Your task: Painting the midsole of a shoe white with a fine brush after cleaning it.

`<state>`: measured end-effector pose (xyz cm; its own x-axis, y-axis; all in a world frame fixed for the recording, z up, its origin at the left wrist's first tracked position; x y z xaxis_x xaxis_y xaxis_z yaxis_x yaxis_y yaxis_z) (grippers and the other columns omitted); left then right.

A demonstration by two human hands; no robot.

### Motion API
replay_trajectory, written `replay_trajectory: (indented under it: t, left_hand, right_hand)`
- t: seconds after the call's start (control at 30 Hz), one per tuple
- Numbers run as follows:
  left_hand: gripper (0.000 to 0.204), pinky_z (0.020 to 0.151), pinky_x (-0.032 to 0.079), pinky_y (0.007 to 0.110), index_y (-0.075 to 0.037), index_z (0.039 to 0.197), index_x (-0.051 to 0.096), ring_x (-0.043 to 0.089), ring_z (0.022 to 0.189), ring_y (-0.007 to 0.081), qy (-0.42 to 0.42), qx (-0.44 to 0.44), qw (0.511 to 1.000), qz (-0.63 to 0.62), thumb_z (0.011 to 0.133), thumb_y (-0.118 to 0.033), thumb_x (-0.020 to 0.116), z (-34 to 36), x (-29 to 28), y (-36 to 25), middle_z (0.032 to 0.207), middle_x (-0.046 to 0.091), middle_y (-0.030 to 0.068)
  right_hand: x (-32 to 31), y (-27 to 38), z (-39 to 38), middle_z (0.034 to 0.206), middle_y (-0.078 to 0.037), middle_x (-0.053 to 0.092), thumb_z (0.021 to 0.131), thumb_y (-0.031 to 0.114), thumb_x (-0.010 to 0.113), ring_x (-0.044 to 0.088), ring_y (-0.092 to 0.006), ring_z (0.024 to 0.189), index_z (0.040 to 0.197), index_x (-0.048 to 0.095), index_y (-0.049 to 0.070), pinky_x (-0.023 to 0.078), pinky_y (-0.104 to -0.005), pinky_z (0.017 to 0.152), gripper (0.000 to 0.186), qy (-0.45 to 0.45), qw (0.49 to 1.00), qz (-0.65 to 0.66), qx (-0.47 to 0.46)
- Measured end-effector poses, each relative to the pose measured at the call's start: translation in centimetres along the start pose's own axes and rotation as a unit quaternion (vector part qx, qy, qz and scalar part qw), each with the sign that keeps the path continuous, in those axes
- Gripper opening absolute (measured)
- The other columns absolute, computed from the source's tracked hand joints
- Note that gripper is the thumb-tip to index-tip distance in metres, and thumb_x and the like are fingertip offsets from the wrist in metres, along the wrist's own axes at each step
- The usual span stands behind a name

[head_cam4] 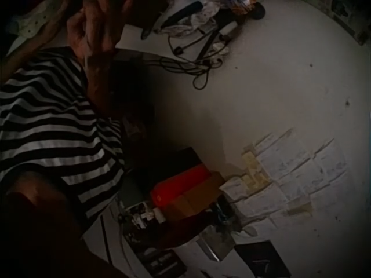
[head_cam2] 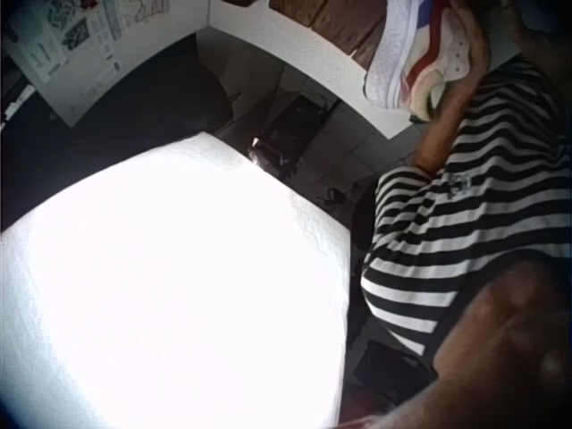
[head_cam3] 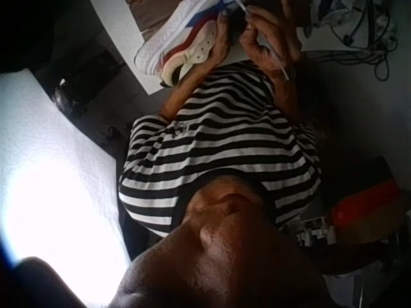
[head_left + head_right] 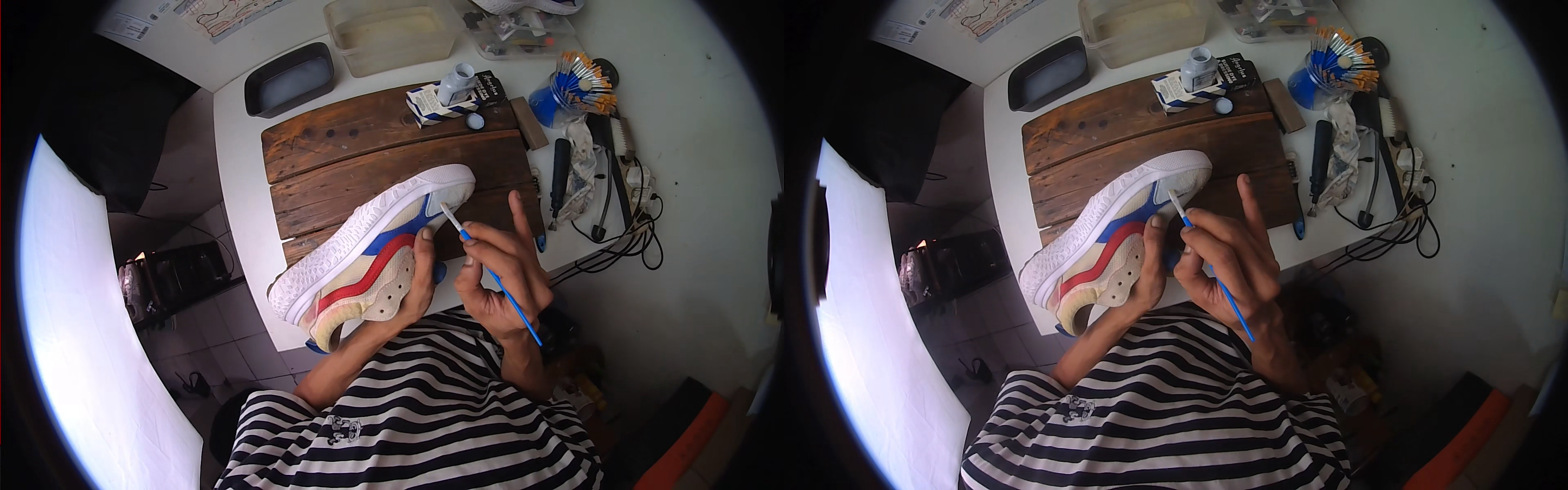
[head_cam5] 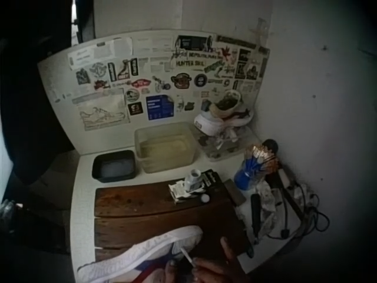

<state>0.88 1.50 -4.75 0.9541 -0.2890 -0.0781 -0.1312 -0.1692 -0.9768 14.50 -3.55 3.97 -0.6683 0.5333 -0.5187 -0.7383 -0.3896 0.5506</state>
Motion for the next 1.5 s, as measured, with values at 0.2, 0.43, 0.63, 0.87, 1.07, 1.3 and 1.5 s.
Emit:
replay_trajectory:
  t: [0.2,0.43,0.63,0.87,1.07,1.3,1.5]
  left_hand:
    - [0.023,0.065,0.048,0.03,-0.003,0.108,0.067,0.059,0.071,0.0151,0.021,-0.048,0.997,0.056,0.105,-0.025,0.063,-0.2,-0.1,-0.1,0.084,0.063,0.0047]
    - [0.022,0.062,0.046,0.03,-0.003,0.105,0.067,0.057,0.067,0.015,0.008,-0.026,0.999,0.036,0.104,-0.025,0.064,-0.1,-0.1,0.6,0.08,0.061,0.004]
    - [0.023,0.063,0.048,0.03,-0.002,0.109,0.068,0.06,0.069,0.0152,-0.003,0.006,0.998,0.059,0.105,-0.025,0.063,-0.3,0.0,-0.9,0.082,0.063,0.0049]
    - [0.025,0.068,0.051,0.032,-0.002,0.112,0.068,0.062,0.073,0.0174,0.025,-0.073,0.994,0.081,0.104,-0.025,0.064,0.0,0.0,0.6,0.087,0.066,0.0067]
    - [0.024,0.067,0.05,0.031,-0.002,0.111,0.068,0.062,0.071,0.0171,0.004,-0.019,0.998,0.052,0.104,-0.025,0.064,-0.2,-0.1,0.6,0.085,0.065,0.0063]
    - [0.026,0.073,0.051,0.031,0.0,0.117,0.067,0.064,0.079,0.0177,0.031,-0.012,0.997,0.064,0.104,-0.022,0.063,-0.5,0.0,-0.2,0.092,0.066,0.0088]
    - [0.027,0.079,0.052,0.032,0.001,0.123,0.066,0.065,0.087,0.0186,0.048,0.212,0.962,0.163,0.105,-0.019,0.062,-1.1,0.6,-0.2,0.099,0.067,0.0104]
  right_hand:
    - [-0.8,0.0,0.2,0.093,-0.018,0.075,0.091,-0.003,0.064,0.077,-0.0268,0.085,0.103,0.063,-0.002,0.045,-0.0671,0.109,0.012,-0.007,1.0,0.009,0.005]
    - [-0.4,-0.8,-0.2,0.084,-0.016,0.075,0.094,-0.004,0.063,0.078,-0.0262,0.084,0.106,0.06,-0.002,0.042,-0.0654,0.111,0.012,-0.037,0.998,0.047,0.033]
    - [-0.5,-0.8,-0.8,0.083,-0.015,0.075,0.095,-0.004,0.062,0.078,-0.0255,0.084,0.106,0.059,-0.001,0.041,-0.0655,0.112,0.012,-0.026,0.998,0.036,0.04]
    - [-0.2,-0.9,-0.7,0.082,-0.015,0.075,0.095,-0.004,0.063,0.077,-0.0254,0.083,0.105,0.059,-0.001,0.041,-0.0657,0.113,0.011,-0.037,0.998,0.044,0.041]
    - [-0.1,-1.1,-0.8,0.082,-0.015,0.075,0.096,-0.003,0.062,0.077,-0.0248,0.083,0.104,0.059,-0.001,0.04,-0.0657,0.113,0.009,-0.054,0.996,0.035,0.054]
    - [-0.3,-1.3,-0.8,0.086,-0.014,0.074,0.089,-0.003,0.069,0.077,-0.0253,0.081,0.1,0.064,-0.002,0.04,-0.0664,0.113,0.012,-0.08,0.994,0.06,0.048]
    - [0.5,-0.6,0.5,0.08,-0.014,0.074,0.094,-0.005,0.062,0.077,-0.0241,0.08,0.104,0.06,-0.002,0.041,-0.0654,0.112,0.011,-0.057,0.997,0.037,0.026]
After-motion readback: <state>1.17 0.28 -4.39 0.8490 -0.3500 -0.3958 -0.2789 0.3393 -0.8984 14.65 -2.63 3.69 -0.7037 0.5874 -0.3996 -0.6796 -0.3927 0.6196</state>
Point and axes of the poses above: each hand's wrist, its own z-axis towards the middle knuckle, its own x-axis out of the palm, y = z × x, the point moved 7 cm from there along z, towards the middle knuckle
